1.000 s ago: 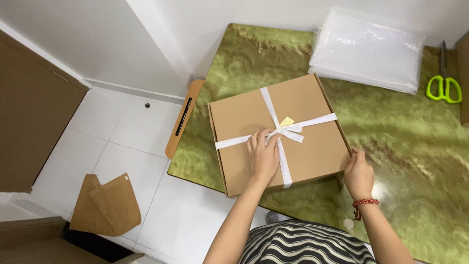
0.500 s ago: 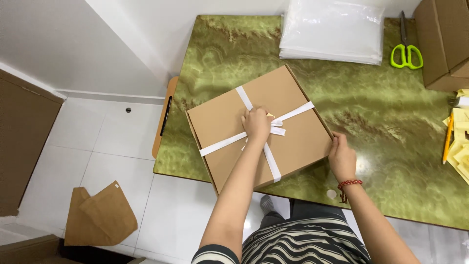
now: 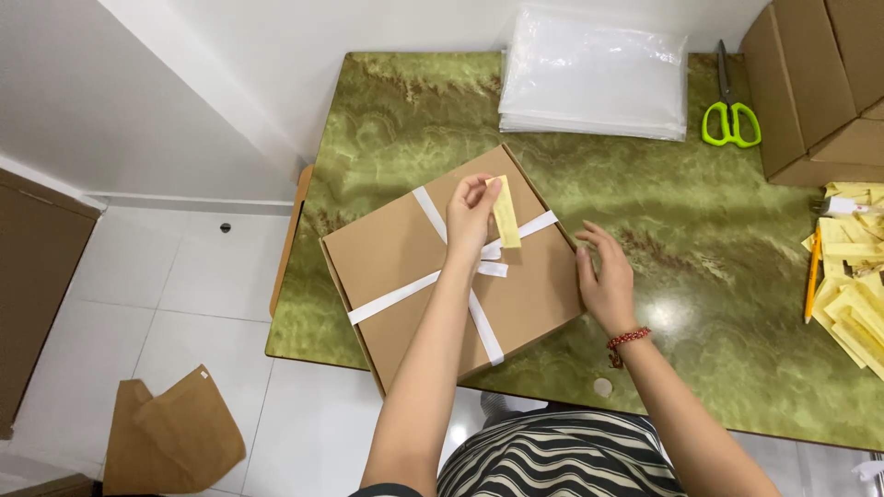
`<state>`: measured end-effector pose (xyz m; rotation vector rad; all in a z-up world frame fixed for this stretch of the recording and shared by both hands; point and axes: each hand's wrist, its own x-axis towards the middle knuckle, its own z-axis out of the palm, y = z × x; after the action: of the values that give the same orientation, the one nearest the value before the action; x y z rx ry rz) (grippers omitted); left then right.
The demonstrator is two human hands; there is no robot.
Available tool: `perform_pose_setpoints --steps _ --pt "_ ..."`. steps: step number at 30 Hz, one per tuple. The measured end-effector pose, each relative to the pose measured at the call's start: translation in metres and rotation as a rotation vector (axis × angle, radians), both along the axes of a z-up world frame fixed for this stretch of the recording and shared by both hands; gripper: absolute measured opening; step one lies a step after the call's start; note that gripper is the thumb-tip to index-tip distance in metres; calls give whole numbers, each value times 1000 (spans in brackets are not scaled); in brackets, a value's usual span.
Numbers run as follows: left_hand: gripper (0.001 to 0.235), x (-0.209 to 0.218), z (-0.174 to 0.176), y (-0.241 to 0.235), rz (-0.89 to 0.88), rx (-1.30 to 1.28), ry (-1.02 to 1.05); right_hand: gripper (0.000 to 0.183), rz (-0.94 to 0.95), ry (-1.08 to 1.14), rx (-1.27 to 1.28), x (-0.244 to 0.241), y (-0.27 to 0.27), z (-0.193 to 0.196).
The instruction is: The person unpacks a cardboard box, removes bubble wrap, and takes out a folded gray garment. They place the garment on a hanger and hang it on a clothing rack. The person then closes the box, ties it with a ribbon, and later opens another box to remove a purple garment.
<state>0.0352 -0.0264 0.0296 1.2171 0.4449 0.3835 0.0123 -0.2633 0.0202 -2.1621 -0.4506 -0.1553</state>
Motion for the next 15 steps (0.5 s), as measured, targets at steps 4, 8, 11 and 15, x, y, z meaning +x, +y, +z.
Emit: perform_pose_setpoints --steps 4,8,11,15 --pt "30 -17 -13 -14 -115 -191 -45 30 -13 451 386 -1 34 43" --pt "29 -26 -27 -21 -201 -452 -140 43 158 779 635 -1 48 30" --pt "33 -27 -41 -20 -225 -535 -201 29 158 681 653 0 49 13" --pt "30 -22 -45 -22 -211 -618 -185 22 144 577 664 0 52 25"
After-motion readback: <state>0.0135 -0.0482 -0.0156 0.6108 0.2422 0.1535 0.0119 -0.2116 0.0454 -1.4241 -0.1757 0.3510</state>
